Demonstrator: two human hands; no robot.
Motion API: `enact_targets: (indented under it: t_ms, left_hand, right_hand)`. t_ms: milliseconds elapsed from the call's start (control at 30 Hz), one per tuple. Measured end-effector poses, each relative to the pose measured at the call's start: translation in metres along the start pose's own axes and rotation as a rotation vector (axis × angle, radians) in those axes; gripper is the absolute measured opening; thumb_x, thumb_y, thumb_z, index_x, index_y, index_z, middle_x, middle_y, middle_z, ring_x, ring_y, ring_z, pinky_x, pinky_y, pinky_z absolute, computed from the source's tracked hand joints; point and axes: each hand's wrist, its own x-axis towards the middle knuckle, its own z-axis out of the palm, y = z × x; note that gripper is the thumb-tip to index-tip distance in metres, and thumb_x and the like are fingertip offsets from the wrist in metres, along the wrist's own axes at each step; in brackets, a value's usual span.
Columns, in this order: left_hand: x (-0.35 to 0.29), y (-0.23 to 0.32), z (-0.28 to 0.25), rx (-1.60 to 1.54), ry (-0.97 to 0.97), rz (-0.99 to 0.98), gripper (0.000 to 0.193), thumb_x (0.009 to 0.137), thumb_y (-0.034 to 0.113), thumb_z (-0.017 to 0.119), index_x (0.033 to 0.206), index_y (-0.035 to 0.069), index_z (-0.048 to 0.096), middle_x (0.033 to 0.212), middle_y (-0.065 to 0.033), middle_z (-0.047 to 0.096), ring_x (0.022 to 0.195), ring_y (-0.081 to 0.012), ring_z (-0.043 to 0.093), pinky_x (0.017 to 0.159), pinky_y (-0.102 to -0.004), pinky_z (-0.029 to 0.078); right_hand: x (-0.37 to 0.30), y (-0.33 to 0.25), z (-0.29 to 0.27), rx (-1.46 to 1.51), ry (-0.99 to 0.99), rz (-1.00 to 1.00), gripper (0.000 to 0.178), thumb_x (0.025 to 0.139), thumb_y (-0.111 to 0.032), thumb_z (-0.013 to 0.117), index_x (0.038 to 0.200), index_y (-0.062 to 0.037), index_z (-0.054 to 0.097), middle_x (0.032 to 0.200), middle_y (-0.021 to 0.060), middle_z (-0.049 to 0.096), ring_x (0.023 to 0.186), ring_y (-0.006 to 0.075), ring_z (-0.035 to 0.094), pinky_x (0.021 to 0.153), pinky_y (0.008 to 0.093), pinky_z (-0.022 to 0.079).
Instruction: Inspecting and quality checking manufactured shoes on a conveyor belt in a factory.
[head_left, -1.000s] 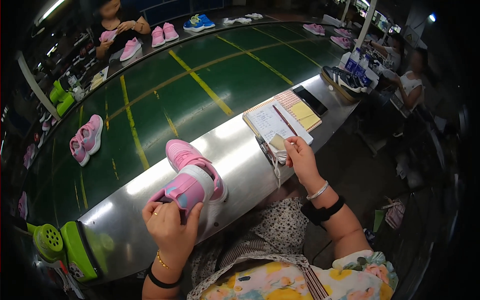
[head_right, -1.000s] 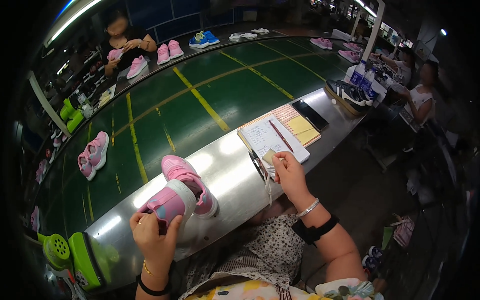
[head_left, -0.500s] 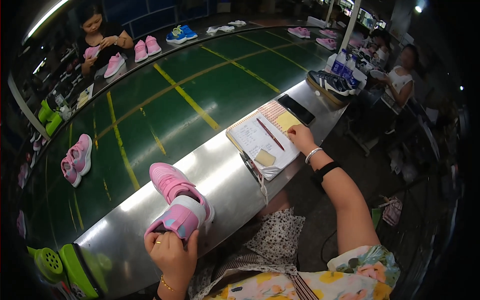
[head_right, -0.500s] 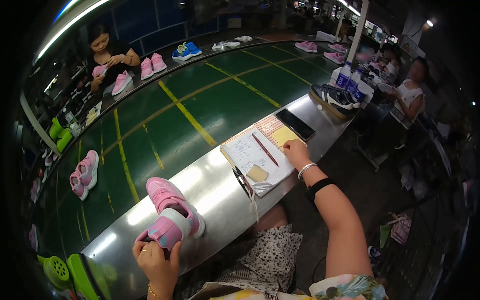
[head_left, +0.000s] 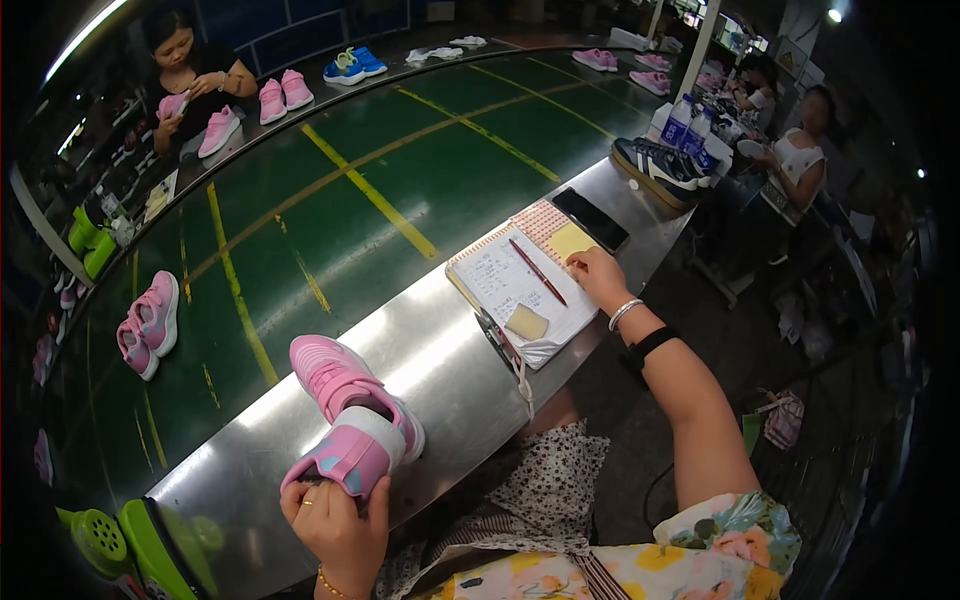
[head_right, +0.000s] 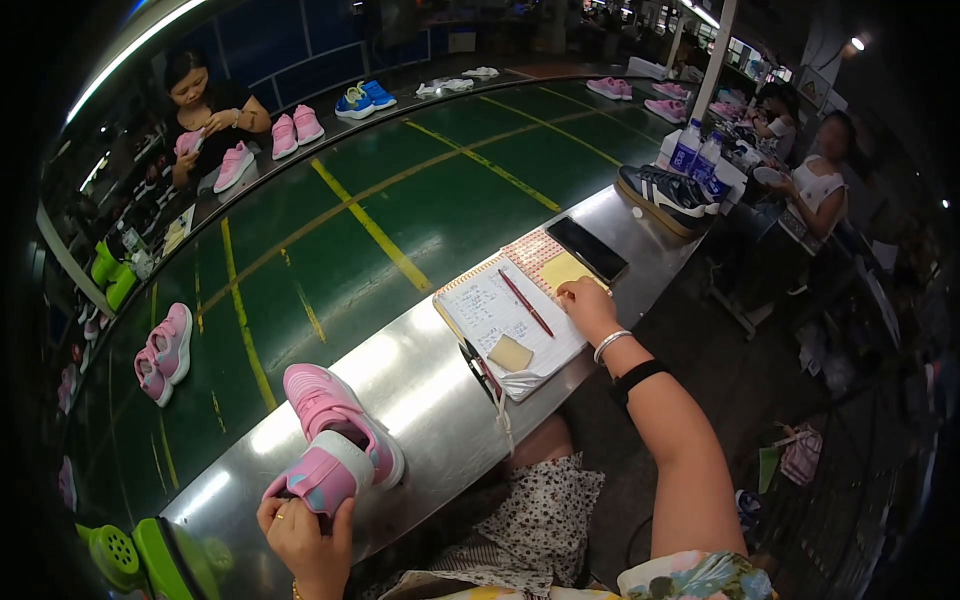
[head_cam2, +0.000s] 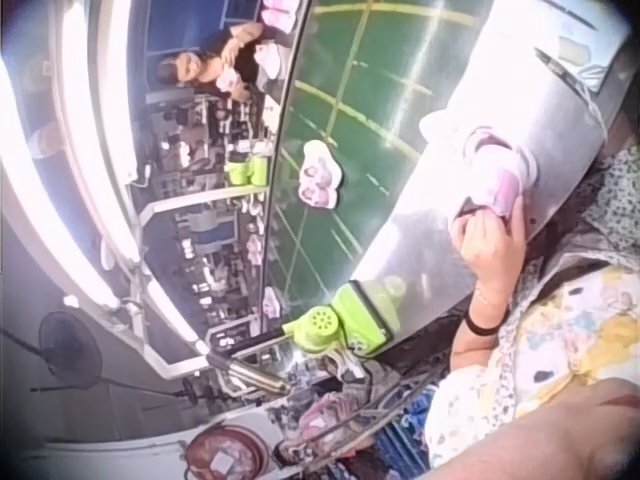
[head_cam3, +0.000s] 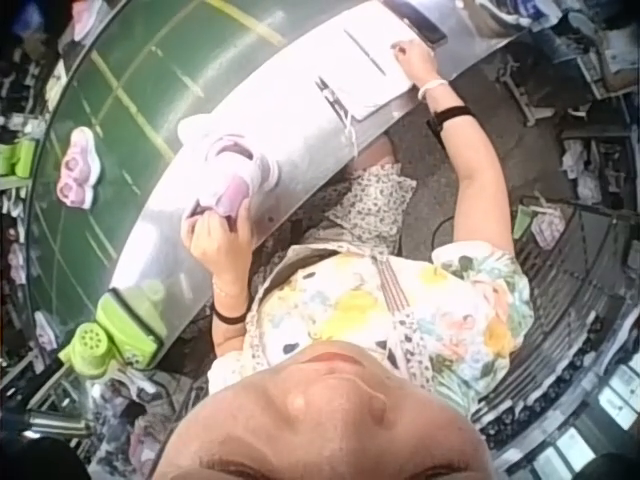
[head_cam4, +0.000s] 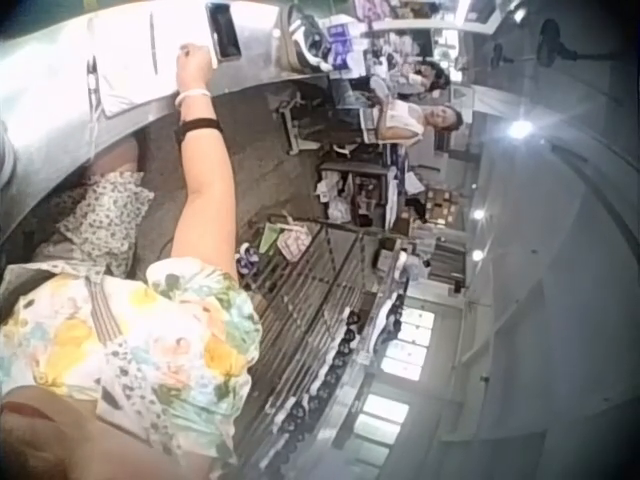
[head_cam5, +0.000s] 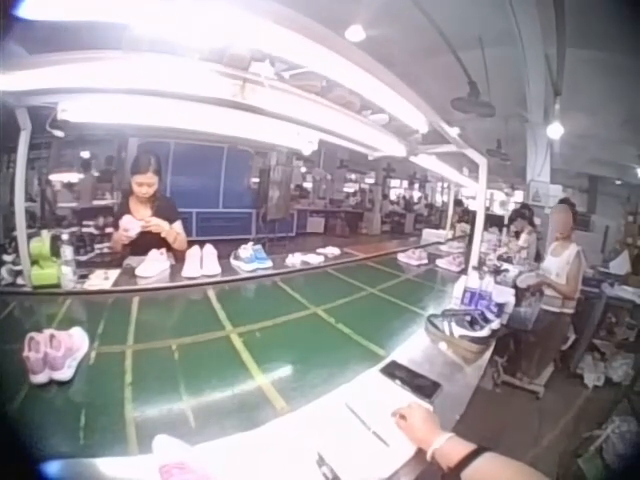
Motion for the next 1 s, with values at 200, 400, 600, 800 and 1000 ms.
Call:
enact_targets:
  t_ms: [200,400,600,800,1000]
  left_hand:
    - [0.0003,0.001,-0.0005,0.007,-0.011,0.003,0.032,0.066,0.021,0.077,0.068,0.002,0.051,0.061,-0.0111,0.049,0.058,-0.0311,0.049,0.075,-0.0418,0.039]
    - [0.0017,0.001,-0.0014,0.007,-0.007,-0.002,0.032,0.067,0.022,0.076,0.068,0.002,0.052,0.062,-0.0112,0.05,0.058,-0.0306,0.049,0.075,-0.0417,0.039]
    - [0.0024,0.0014,-0.0027,-0.01,-0.008,-0.013,0.031,0.067,0.022,0.076,0.068,0.002,0.052,0.061,-0.0112,0.05,0.057,-0.0305,0.049,0.075,-0.041,0.039]
    - [0.0001,0.0001,-0.0005,0.014,-0.008,0.004,0.031,0.067,0.021,0.076,0.068,0.002,0.052,0.061,-0.0112,0.05,0.057,-0.0297,0.049,0.076,-0.0405,0.039]
    - [-0.0009,-0.0007,0.0025,0.007,0.009,0.008,0.031,0.067,0.022,0.076,0.067,0.002,0.052,0.06,-0.0109,0.049,0.057,-0.0296,0.048,0.076,-0.0411,0.038]
  right_hand:
    - [0.0023,-0.002,0.0001,-0.045,-0.016,-0.004,0.015,0.082,-0.018,0.058,0.089,-0.0143,0.07,0.091,0.0088,0.061,0.086,0.0278,0.061,0.075,0.0379,0.049]
    - [0.0036,-0.0009,0.001,-0.03,-0.023,-0.006,0.013,0.081,-0.018,0.059,0.088,-0.0128,0.068,0.092,0.0081,0.062,0.086,0.0271,0.061,0.075,0.0384,0.049]
    - [0.0029,0.0007,0.0024,0.008,-0.007,0.001,0.011,0.079,-0.016,0.062,0.087,-0.0105,0.066,0.09,0.0071,0.062,0.085,0.0258,0.061,0.074,0.0372,0.049]
    - [0.0017,0.0044,0.0042,0.105,0.017,0.04,0.013,0.078,-0.017,0.064,0.088,-0.0097,0.067,0.088,0.0065,0.062,0.082,0.0245,0.061,0.072,0.0346,0.049]
    - [0.0009,0.0042,0.0034,0.054,0.049,0.018,0.015,0.078,-0.017,0.064,0.09,-0.0099,0.069,0.087,0.0073,0.062,0.083,0.0245,0.062,0.073,0.0347,0.049]
